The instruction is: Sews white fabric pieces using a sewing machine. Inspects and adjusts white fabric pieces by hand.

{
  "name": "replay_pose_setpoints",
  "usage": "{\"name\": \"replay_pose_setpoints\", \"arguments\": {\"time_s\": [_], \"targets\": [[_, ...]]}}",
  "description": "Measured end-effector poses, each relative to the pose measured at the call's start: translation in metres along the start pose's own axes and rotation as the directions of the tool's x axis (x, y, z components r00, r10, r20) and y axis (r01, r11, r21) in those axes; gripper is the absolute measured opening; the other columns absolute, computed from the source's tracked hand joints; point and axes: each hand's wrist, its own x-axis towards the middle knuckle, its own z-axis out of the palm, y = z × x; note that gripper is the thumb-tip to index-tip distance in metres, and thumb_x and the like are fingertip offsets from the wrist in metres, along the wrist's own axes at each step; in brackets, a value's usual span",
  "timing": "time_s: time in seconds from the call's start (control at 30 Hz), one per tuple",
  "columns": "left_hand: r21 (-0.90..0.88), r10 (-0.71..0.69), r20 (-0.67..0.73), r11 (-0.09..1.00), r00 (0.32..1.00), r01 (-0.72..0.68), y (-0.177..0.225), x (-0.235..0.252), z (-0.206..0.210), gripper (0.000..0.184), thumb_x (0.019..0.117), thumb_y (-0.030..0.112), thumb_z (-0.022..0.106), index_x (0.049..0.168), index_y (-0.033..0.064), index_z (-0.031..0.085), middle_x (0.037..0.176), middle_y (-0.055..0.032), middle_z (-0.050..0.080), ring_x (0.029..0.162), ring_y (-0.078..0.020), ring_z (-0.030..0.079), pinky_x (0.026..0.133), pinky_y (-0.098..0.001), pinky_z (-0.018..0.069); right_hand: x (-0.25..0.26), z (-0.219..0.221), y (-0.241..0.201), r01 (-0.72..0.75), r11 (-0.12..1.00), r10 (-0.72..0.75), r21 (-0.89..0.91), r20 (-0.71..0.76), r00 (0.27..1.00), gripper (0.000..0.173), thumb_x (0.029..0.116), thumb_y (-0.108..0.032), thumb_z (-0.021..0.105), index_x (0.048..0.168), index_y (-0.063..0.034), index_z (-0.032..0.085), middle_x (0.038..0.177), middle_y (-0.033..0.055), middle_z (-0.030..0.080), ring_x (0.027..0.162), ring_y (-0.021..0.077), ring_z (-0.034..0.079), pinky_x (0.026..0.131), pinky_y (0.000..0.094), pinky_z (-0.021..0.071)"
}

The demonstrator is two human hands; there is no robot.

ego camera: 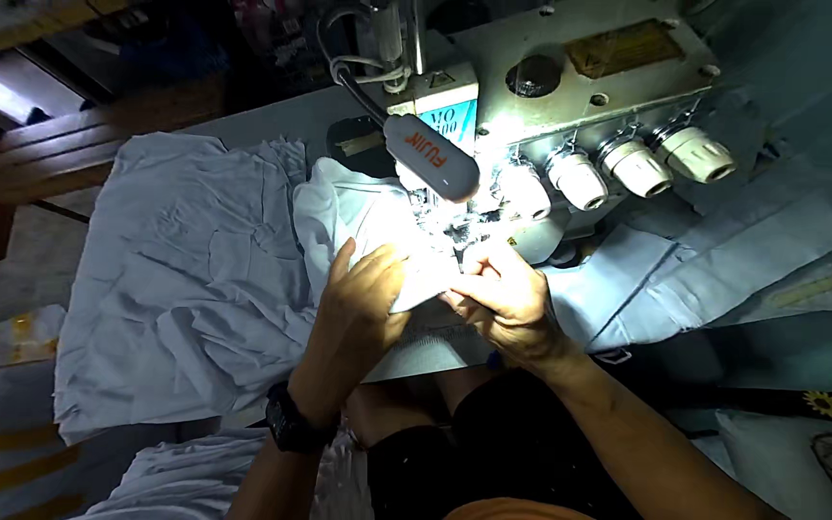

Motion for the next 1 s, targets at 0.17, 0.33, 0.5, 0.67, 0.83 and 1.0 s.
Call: {"name": "replay_pose_setpoints", "arguments": {"time_s": [0.17,0.33,0.5,0.67,0.83,1.0], "targets": [[-0.049,-0.018,0.002,0.999,1.000,0.018,-0.012,0.014,-0.002,0.020,0.0850,0.010,0.068,0.100,0.0003,0.077,0.118,-0.0135,0.075,0.120,-0.0284,0.068,0.112,-0.0611,0.0401,0.011,0.004,0.000,-0.048,0.997,0.049,-0.068,0.022,0.999,0.014,0.0897,-0.020,0.073,0.092,-0.0074,0.080,0.088,0.0092,0.059,0.072,0.0103,0.056,0.058,0.0206,0.0441],[-0.085,-0.021,0.018,0.996,1.000,0.023,-0.020,0.026,-0.005,0.021,0.0836,0.005,0.066,0.101,0.0005,0.077,0.122,-0.0133,0.073,0.125,-0.0265,0.065,0.115,-0.0573,0.0380,-0.009,0.008,-0.020,-0.151,0.988,0.149,-0.033,-0.053,0.987,0.014,0.0962,-0.018,0.068,0.095,-0.0074,0.077,0.088,0.0071,0.062,0.072,0.0094,0.058,0.060,0.0226,0.0491],[-0.132,-0.090,-0.143,0.989,0.986,0.072,-0.045,0.065,0.004,0.014,0.0869,0.005,0.067,0.093,-0.0037,0.076,0.100,-0.0177,0.077,0.099,-0.0260,0.073,0.094,-0.0443,0.0506,-0.079,0.058,-0.023,-0.327,0.915,0.298,0.239,0.149,0.943,0.020,0.1005,-0.014,0.061,0.091,-0.0021,0.074,0.083,0.0081,0.066,0.077,0.0105,0.064,0.073,0.0225,0.0538],[-0.113,-0.403,-0.157,0.914,0.902,0.389,-0.040,0.073,0.002,0.023,0.0910,0.004,0.064,0.108,-0.0066,0.074,0.113,-0.0228,0.073,0.111,-0.0308,0.069,0.100,-0.0462,0.0487,-0.071,0.049,-0.023,-0.307,0.917,0.258,0.254,0.210,0.943,0.033,0.1005,-0.031,0.063,0.083,-0.0039,0.072,0.068,0.0027,0.066,0.062,0.0059,0.060,0.059,0.0224,0.0508],[-0.085,-0.393,-0.231,0.919,0.890,0.384,0.006,-0.002,0.003,0.027,0.0932,0.002,0.064,0.120,-0.0020,0.068,0.118,-0.0198,0.070,0.104,-0.0282,0.070,0.090,-0.0449,0.0570,-0.010,-0.004,-0.029,-0.267,0.962,0.258,0.052,0.140,0.956,0.047,0.1062,-0.048,0.048,0.106,-0.0050,0.068,0.078,0.0027,0.064,0.064,0.0064,0.059,0.058,0.0247,0.0501],[-0.019,-0.441,-0.324,0.888,0.837,0.460,0.036,-0.027,0.010,0.022,0.0866,0.007,0.073,0.106,-0.0023,0.074,0.121,-0.0173,0.072,0.114,-0.0274,0.070,0.097,-0.0430,0.0564,0.028,-0.004,-0.042,-0.136,0.909,0.183,-0.394,0.085,0.979,0.029,0.0980,-0.020,0.064,0.115,0.0015,0.074,0.091,0.0187,0.072,0.073,0.0305,0.069,0.061,0.0423,0.0530]]}}
